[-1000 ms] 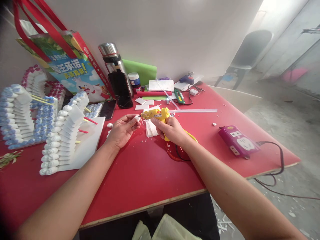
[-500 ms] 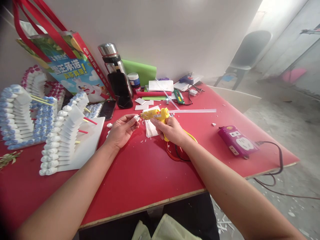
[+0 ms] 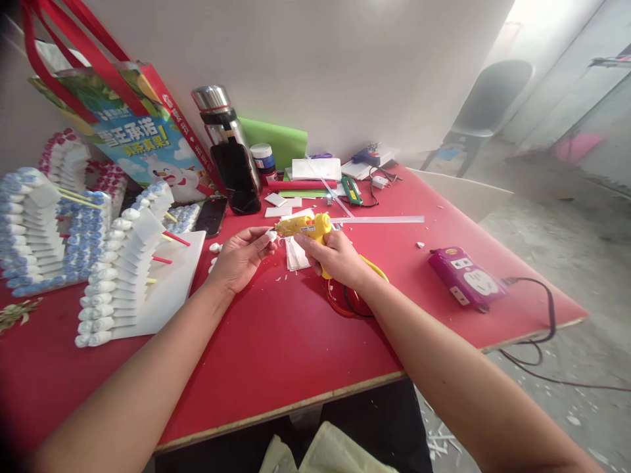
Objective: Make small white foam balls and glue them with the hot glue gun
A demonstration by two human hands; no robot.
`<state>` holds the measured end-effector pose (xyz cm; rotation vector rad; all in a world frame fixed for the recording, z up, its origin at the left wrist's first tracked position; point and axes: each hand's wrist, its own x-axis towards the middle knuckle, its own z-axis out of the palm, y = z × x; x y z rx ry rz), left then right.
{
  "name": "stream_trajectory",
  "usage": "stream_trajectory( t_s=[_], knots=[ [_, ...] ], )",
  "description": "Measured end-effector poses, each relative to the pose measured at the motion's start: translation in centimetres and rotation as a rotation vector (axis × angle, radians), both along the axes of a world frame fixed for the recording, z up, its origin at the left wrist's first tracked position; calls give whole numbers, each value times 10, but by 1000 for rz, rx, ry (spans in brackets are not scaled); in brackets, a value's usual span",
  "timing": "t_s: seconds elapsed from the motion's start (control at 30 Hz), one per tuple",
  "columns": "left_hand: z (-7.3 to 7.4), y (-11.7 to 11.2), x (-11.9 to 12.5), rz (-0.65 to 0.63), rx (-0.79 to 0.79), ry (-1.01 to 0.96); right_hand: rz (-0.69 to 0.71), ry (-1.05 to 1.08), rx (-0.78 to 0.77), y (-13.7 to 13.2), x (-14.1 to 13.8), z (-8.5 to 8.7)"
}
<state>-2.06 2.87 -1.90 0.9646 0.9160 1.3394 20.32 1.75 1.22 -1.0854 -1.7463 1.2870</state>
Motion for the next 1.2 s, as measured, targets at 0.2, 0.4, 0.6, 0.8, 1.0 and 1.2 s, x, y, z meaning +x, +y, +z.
stream_trajectory(
  t_s=[0.2,0.4,0.6,0.8,1.0,1.2],
  knots=[
    [1,-1,0,6,2,-4,-17,-9,-13,0,0,0],
    [1,-1,1,15,6,-23,-24,-13,-7,2,1,-4],
    [3,-1,2,44,5,-41,-27,-14,-6,3,2,-5],
    [3,0,1,63,2,-58,-16,-13,-2,3,1,-4],
    [1,0,-1,48,2,-51,-18,23,-7,0,0,1],
    [2,0,0,47,0,-39,-27,41,-68,-1,0,1]
  ],
)
